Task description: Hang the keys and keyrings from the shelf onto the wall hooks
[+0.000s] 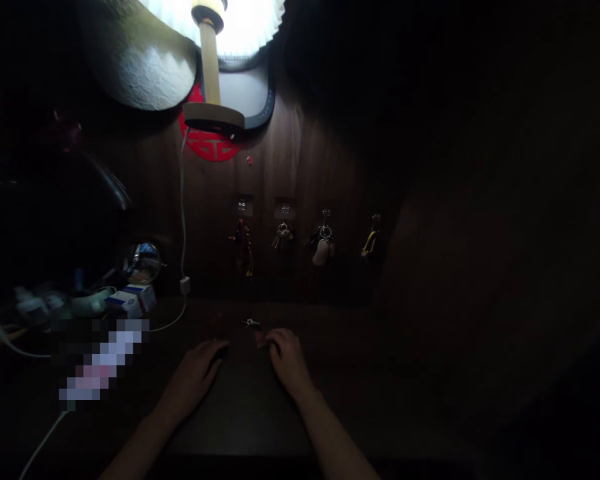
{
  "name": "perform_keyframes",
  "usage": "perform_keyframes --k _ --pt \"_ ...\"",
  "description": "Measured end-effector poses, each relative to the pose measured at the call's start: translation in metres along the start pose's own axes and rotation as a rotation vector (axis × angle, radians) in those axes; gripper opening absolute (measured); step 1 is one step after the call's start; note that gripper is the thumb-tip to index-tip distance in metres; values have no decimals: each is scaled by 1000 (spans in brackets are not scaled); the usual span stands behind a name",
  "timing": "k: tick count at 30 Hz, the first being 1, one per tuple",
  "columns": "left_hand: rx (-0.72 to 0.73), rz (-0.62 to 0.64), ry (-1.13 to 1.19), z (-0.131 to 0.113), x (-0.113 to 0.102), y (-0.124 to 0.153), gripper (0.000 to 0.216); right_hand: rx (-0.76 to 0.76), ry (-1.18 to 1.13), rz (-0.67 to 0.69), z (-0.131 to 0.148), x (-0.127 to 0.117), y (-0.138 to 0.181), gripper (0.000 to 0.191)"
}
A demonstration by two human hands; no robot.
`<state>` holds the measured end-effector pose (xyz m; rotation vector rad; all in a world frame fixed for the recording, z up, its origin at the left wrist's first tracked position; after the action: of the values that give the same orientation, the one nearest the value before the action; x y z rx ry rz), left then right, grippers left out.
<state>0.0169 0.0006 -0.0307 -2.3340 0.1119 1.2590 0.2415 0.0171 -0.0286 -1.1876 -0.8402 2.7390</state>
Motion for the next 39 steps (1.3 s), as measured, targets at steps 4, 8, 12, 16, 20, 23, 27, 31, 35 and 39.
perform_keyframes --k 4,8,12,16,20,23,27,31,35,39 --pt "53 35 124 0 3 2 41 -156 85 85 17 -1 5 36" --pt "116 64 251 1 7 4 48 -250 107 151 31 4 8 37" --pt "119 54 341 5 12 4 49 -282 126 203 38 11 9 36" --pt "55 94 428 6 13 3 59 -274 140 212 39 12 10 34" --pt "63 157 515 4 12 4 69 -271 139 204 40 10 11 32" --pt "82 147 535 6 14 4 73 -308 139 226 45 9 12 35" --pt "90 117 485 9 17 3 75 -366 152 313 49 10 13 44" --pt "86 88 414 5 12 4 70 -338 168 293 47 11 11 26" --pt "80 78 300 -1 5 4 51 -290 161 307 44 12 11 19" --pt "104 68 189 -1 5 1 30 -252 38 305 41 12 11 21"
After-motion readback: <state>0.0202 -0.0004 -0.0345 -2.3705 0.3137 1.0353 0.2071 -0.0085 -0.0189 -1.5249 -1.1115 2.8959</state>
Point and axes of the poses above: each hand's wrist, its own y-axis away from the middle knuckle, its own x-axis out of the palm, z = x × y, the point moved 2 cm from there along -y, towards the middle knuckle, and after that the axes turned 2 degrees about z, right-handed, at the moved point
